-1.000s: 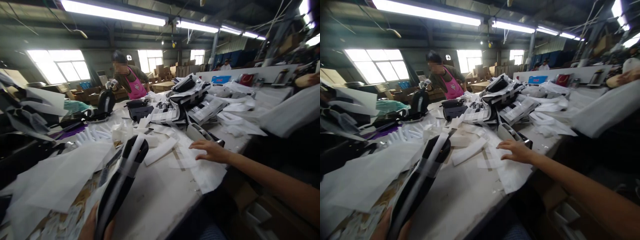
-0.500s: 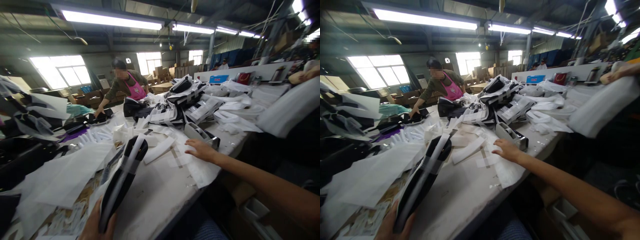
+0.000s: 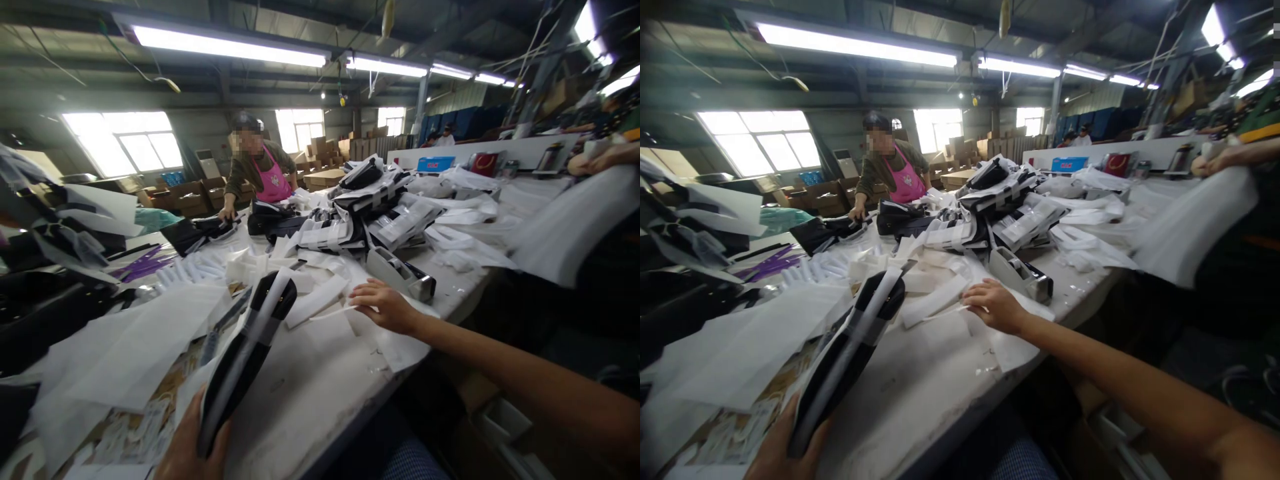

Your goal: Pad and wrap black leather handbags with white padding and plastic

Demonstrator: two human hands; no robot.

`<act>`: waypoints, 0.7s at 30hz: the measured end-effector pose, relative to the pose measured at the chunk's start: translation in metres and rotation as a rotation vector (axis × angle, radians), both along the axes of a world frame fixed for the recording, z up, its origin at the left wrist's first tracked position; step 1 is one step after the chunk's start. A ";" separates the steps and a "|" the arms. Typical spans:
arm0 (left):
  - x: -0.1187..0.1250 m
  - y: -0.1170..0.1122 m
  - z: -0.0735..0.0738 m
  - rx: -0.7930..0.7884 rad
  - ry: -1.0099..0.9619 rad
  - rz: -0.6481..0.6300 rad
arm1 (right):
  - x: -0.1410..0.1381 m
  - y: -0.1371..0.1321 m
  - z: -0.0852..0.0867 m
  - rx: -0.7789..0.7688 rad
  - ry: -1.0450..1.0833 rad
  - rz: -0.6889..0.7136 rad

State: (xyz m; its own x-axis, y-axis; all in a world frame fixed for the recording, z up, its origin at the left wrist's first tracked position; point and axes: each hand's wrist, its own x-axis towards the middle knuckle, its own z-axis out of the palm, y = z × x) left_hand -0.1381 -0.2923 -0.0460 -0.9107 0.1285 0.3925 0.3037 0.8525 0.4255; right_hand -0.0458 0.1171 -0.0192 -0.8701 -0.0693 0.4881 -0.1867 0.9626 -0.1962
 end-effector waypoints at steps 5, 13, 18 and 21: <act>0.006 0.005 0.002 -0.119 -0.038 0.141 | 0.003 -0.043 -0.003 -0.082 -0.040 0.285; 0.009 0.002 -0.002 -0.156 -0.024 0.122 | 0.018 -0.100 -0.049 -0.120 0.093 0.558; 0.011 0.002 -0.003 -0.159 0.047 0.112 | 0.048 -0.130 -0.056 -0.208 -0.083 0.674; 0.011 0.004 -0.002 -0.154 0.066 0.112 | 0.061 -0.123 -0.054 -0.323 0.037 0.329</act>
State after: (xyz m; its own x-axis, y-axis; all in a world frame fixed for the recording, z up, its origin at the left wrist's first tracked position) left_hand -0.1270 -0.2885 -0.0483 -0.8956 0.0908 0.4355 0.2260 0.9361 0.2696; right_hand 0.0148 -0.0063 -0.0733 -0.8087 -0.1786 0.5604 -0.4850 0.7416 -0.4635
